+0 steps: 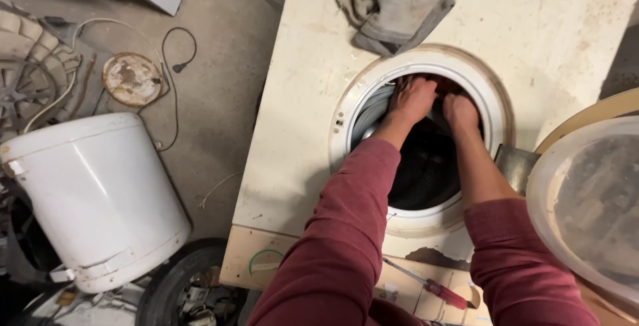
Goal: The person works on the front door seal of a top-loading washing machine. They use a screwdriver to pry and adjust the rubber seal around the opening, then reach inside with both hands to manipulate the seal and the inner drum area.
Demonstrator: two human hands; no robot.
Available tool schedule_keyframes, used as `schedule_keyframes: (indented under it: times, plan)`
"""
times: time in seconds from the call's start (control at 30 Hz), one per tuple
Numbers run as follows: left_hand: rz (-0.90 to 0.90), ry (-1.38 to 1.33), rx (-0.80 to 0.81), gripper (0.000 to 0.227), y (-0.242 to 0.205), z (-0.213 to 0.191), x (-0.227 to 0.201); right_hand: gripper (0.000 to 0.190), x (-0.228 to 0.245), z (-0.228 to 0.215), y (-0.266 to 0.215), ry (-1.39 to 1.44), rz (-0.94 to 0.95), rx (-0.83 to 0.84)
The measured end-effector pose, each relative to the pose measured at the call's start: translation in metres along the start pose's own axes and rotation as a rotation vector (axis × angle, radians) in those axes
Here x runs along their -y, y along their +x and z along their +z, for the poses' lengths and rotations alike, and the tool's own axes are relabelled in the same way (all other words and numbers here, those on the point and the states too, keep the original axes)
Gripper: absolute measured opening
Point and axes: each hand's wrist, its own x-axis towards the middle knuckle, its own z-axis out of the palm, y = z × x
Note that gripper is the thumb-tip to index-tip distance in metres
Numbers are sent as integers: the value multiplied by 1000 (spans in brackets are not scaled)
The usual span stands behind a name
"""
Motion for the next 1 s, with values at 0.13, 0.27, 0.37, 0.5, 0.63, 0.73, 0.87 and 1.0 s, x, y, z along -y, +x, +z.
schedule_keyframes:
  times: [0.13,0.27,0.37,0.5,0.63,0.73,0.87,1.0]
  plan:
    - [-37,112,128,19,4,14,4,54,7,-3,-9,-10,-2,-1]
    - [-36,132,191,20,5,21,10,55,9,-10,-9,-38,-14,5]
    - [-31,107,200,21,10,23,12,55,8,-8,-3,-67,-6,-2]
    - [-142,-27,176,22,9,39,18,51,-4,1,-4,-166,6,20]
    - [-167,-36,221,26,12,31,15,50,-19,9,9,-240,-143,-17]
    - [-68,53,247,28,6,28,14,51,-24,14,7,-253,-162,-5]
    - [-60,46,177,27,14,50,23,53,-18,18,8,-222,-89,21]
    - [-58,60,119,26,14,49,21,56,-2,3,-1,-179,34,57]
